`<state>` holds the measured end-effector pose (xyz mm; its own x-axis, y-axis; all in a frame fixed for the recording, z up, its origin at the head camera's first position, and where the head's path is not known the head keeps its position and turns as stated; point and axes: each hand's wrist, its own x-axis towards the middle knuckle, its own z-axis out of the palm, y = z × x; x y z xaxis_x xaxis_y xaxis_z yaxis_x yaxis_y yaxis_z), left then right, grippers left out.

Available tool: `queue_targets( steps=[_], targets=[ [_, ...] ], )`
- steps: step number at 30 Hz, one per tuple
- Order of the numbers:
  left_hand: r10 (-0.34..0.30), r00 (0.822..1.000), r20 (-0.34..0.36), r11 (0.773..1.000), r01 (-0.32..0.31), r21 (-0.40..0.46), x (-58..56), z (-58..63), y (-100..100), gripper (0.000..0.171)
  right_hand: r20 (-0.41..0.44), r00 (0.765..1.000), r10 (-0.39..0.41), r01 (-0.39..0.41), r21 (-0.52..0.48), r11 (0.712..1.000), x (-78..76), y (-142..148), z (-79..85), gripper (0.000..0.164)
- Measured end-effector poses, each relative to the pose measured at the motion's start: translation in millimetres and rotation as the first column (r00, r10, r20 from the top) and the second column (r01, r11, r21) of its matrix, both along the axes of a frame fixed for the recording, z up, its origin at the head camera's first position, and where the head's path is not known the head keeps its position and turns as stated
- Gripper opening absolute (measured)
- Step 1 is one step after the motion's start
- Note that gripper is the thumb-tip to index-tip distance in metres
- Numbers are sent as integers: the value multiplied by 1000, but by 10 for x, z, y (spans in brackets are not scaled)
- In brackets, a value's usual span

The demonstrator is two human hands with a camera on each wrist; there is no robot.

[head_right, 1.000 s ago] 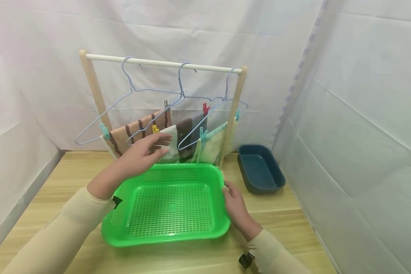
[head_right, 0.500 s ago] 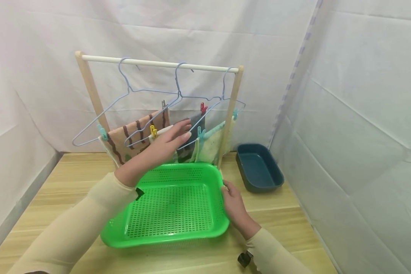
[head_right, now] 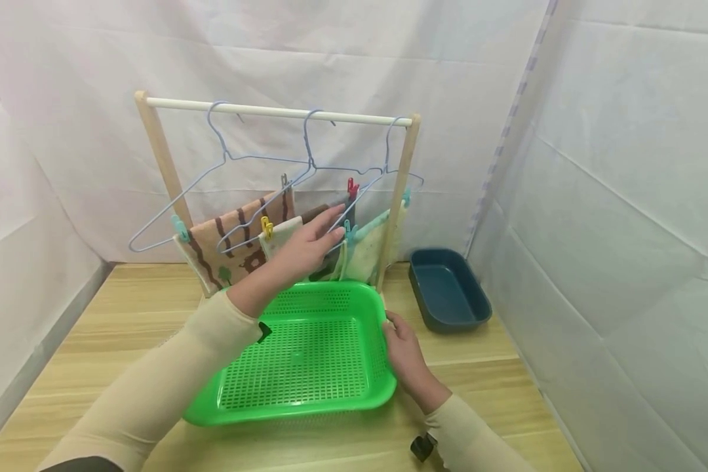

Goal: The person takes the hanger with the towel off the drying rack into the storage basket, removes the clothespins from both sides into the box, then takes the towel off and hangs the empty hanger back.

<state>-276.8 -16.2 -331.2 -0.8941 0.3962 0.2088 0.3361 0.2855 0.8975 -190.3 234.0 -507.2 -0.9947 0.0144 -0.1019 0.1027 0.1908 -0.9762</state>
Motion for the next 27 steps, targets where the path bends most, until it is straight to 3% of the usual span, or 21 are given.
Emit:
queue_targets(
  steps=[7, 16, 27],
  targets=[
    [26, 1000, 5, 1000, -26, 16, -26, -62, 40, 53, -1, 1000, 16, -16, 0, 1000, -4, 21, 3, 50],
    [-41, 996, 76, 973, 22, 230, -35, -107, 68, 49, 4, 1000, 23, -23, -13, 1000, -17, 29, -29, 50],
    [-10, 998, 54, 961, -5, 276, -47, -82, 73, 46, -8, 1000, 27, -27, 0, 1000, -17, 46, -33, 53]
  ],
)
